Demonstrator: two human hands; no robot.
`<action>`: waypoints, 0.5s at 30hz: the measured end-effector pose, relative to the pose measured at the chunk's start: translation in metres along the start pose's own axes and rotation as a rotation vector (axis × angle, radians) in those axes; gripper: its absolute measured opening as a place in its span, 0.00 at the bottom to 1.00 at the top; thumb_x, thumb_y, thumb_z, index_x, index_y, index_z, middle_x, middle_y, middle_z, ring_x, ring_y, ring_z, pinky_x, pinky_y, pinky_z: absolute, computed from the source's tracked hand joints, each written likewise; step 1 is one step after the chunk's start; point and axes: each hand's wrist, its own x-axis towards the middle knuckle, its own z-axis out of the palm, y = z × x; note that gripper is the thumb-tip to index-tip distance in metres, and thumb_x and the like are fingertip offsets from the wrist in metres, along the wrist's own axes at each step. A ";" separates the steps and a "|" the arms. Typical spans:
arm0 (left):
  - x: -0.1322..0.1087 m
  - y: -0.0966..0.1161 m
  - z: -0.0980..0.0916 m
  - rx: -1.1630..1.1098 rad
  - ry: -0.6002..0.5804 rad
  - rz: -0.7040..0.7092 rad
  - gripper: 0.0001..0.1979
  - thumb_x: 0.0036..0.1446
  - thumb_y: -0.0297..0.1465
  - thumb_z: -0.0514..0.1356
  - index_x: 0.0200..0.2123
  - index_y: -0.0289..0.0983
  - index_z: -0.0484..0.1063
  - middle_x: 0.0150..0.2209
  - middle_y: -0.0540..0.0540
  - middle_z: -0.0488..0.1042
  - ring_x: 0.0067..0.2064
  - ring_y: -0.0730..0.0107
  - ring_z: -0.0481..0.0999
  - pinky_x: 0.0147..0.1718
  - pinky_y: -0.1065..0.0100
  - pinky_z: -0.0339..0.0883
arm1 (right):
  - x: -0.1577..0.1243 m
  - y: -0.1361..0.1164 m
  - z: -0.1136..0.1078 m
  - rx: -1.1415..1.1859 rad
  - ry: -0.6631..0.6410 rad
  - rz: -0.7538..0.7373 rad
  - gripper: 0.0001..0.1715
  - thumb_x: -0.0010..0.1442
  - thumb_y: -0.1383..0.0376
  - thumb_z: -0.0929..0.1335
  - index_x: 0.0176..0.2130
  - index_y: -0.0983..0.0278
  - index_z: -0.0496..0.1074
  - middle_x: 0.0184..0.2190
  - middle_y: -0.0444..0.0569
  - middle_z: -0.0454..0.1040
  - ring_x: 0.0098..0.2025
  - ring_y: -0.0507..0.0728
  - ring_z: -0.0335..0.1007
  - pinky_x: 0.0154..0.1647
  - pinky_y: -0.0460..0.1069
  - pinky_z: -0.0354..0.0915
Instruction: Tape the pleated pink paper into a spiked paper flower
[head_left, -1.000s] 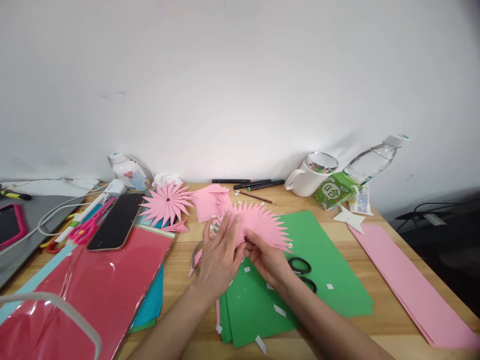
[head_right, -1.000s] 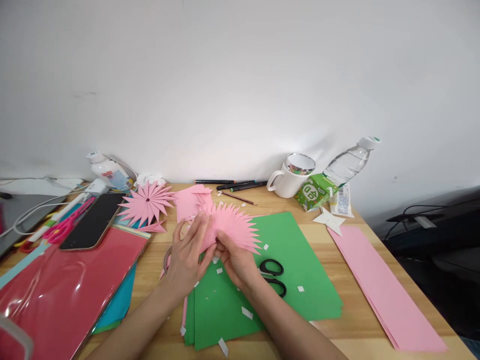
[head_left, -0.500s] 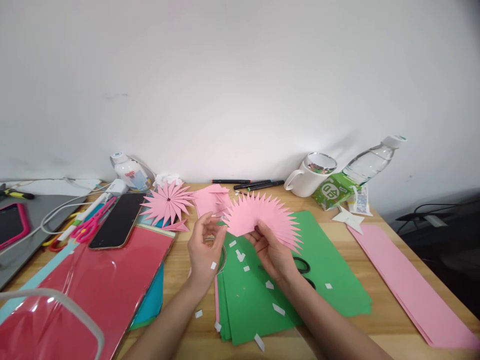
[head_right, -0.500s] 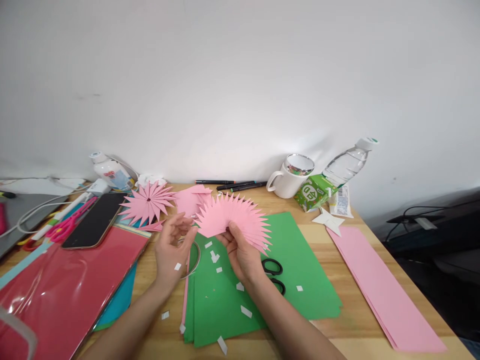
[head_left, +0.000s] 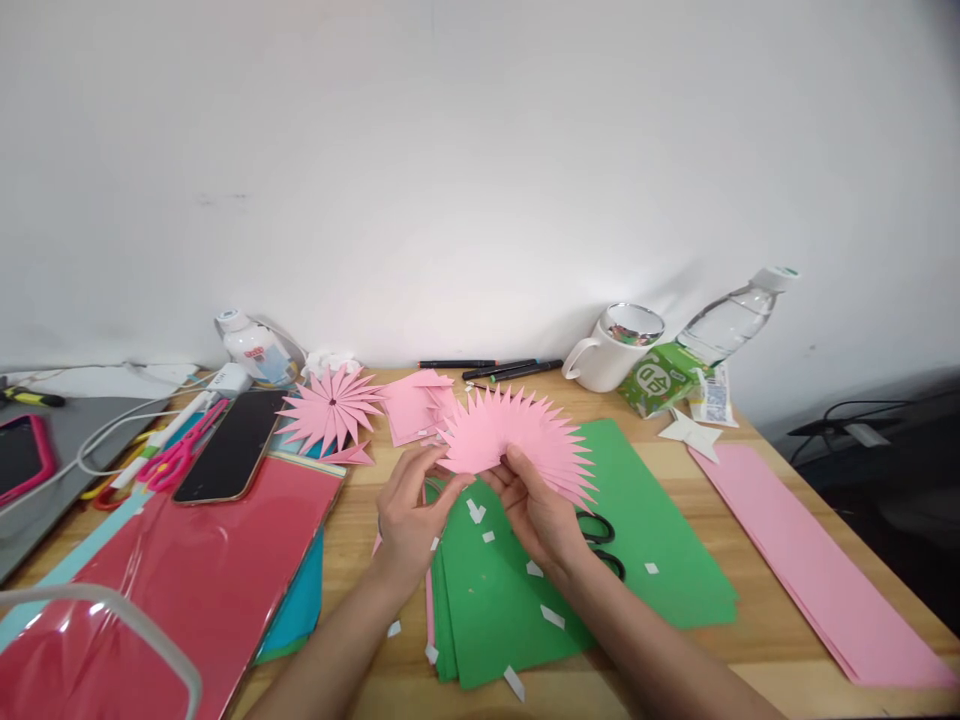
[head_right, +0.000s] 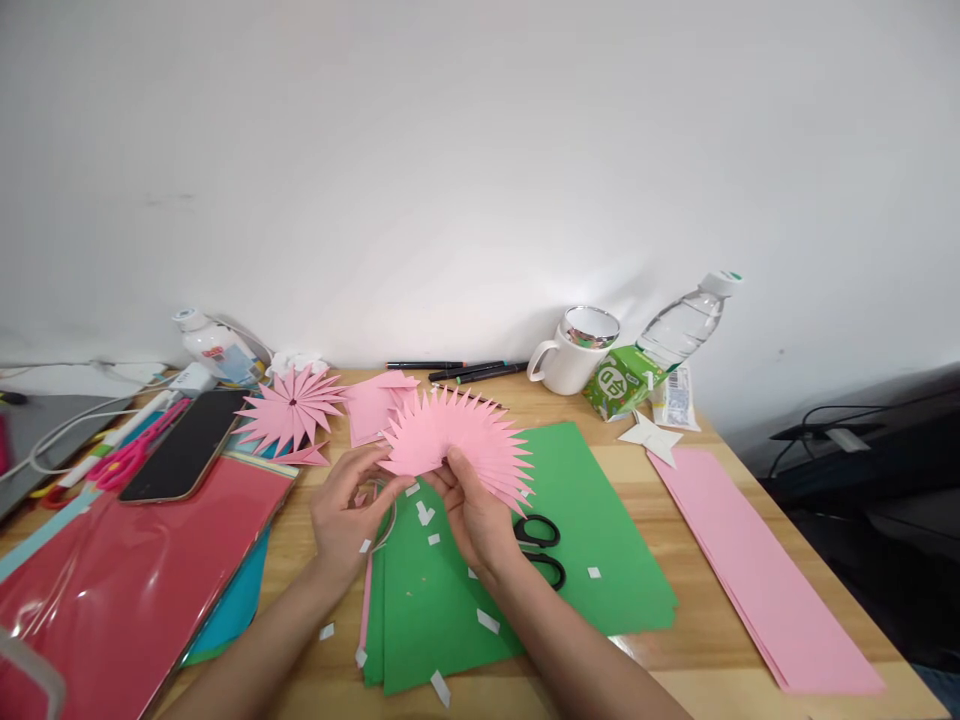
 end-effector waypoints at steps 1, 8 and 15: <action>0.000 0.001 0.000 0.013 0.004 0.032 0.14 0.50 0.29 0.67 0.41 0.36 0.72 0.37 0.44 0.76 0.40 0.65 0.77 0.39 0.65 0.73 | 0.000 0.000 0.000 -0.001 -0.003 -0.003 0.12 0.46 0.67 0.76 0.34 0.63 0.76 0.33 0.44 0.81 0.38 0.55 0.78 0.44 0.51 0.73; 0.001 0.003 0.001 0.043 0.022 0.049 0.11 0.53 0.31 0.65 0.41 0.36 0.72 0.36 0.44 0.77 0.40 0.64 0.78 0.37 0.64 0.73 | -0.002 0.000 0.000 -0.026 -0.010 -0.011 0.11 0.48 0.66 0.75 0.34 0.62 0.76 0.35 0.45 0.81 0.39 0.56 0.78 0.48 0.54 0.72; 0.002 0.002 -0.002 0.099 0.002 0.062 0.18 0.54 0.36 0.64 0.47 0.38 0.70 0.42 0.42 0.73 0.45 0.60 0.74 0.44 0.60 0.71 | 0.001 -0.002 -0.001 -0.026 0.016 -0.003 0.11 0.46 0.65 0.76 0.33 0.63 0.76 0.33 0.45 0.81 0.37 0.56 0.78 0.46 0.54 0.73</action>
